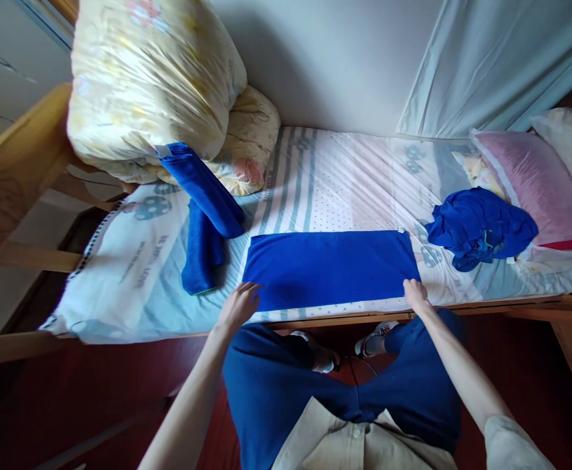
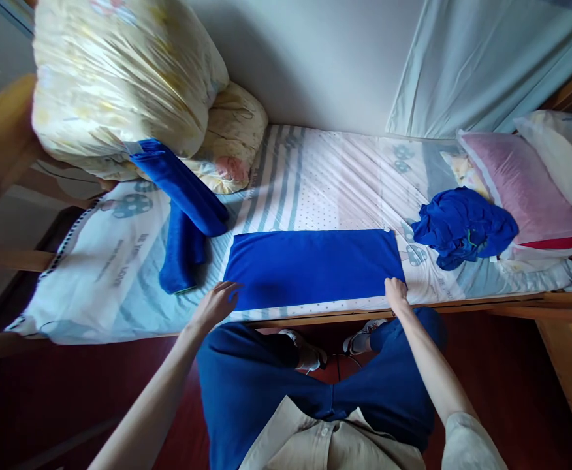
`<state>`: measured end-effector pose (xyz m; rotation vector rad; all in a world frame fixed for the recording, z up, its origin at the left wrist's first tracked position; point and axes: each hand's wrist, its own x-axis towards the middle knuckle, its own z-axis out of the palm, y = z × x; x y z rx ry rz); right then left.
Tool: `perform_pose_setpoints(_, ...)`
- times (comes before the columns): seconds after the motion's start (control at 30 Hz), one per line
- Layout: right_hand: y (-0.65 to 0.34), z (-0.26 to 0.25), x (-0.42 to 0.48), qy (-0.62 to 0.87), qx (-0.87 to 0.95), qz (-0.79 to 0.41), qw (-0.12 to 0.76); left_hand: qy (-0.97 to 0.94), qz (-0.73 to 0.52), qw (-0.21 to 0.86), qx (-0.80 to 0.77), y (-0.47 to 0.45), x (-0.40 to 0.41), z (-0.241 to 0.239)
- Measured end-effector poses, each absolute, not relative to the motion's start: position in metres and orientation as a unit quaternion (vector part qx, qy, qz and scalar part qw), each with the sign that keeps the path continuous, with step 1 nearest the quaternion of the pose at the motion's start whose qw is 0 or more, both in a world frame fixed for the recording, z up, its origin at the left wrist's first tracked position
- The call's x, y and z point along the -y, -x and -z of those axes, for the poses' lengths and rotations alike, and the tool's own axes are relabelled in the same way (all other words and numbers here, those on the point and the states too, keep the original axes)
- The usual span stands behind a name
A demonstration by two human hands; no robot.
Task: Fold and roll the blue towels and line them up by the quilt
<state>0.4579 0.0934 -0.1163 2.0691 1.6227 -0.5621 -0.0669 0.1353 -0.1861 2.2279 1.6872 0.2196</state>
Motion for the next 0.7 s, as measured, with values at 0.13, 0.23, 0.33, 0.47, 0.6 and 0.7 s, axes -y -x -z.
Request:
perform_pose_setpoints(0.13,-0.371,0.134,-0.113,-0.717,-0.651,0.242,0.054,-0.723,-0.201,0.166,-0.640,-0.028,-0.148,0.203)
perform_pose_setpoints(0.23,-0.288,0.161,-0.121,-0.635,-0.709,0.299,-0.064,-0.688,-0.203,0.200,-0.668,-0.081,-0.139,0.233)
perform_pose_setpoints(0.33,-0.218,0.194,-0.128,-0.552,-0.744,0.340,-0.163,-0.677,-0.232,0.180,-0.675,-0.095,-0.126,0.262)
perform_pose_setpoints(0.47,-0.193,0.232,-0.137,-0.518,-0.728,0.367,-0.258,-0.674,-0.260,0.151,-0.675,-0.087,-0.121,0.278)
perform_pose_setpoints(0.6,-0.244,0.248,-0.137,-0.519,-0.723,0.348,-0.294,-0.663,-0.278,0.136,-0.682,-0.091,-0.124,0.271)
perform_pose_setpoints(0.7,-0.293,0.249,-0.131,-0.540,-0.721,0.305,-0.310,-0.656,-0.280,0.133,-0.688,-0.097,-0.125,0.264)
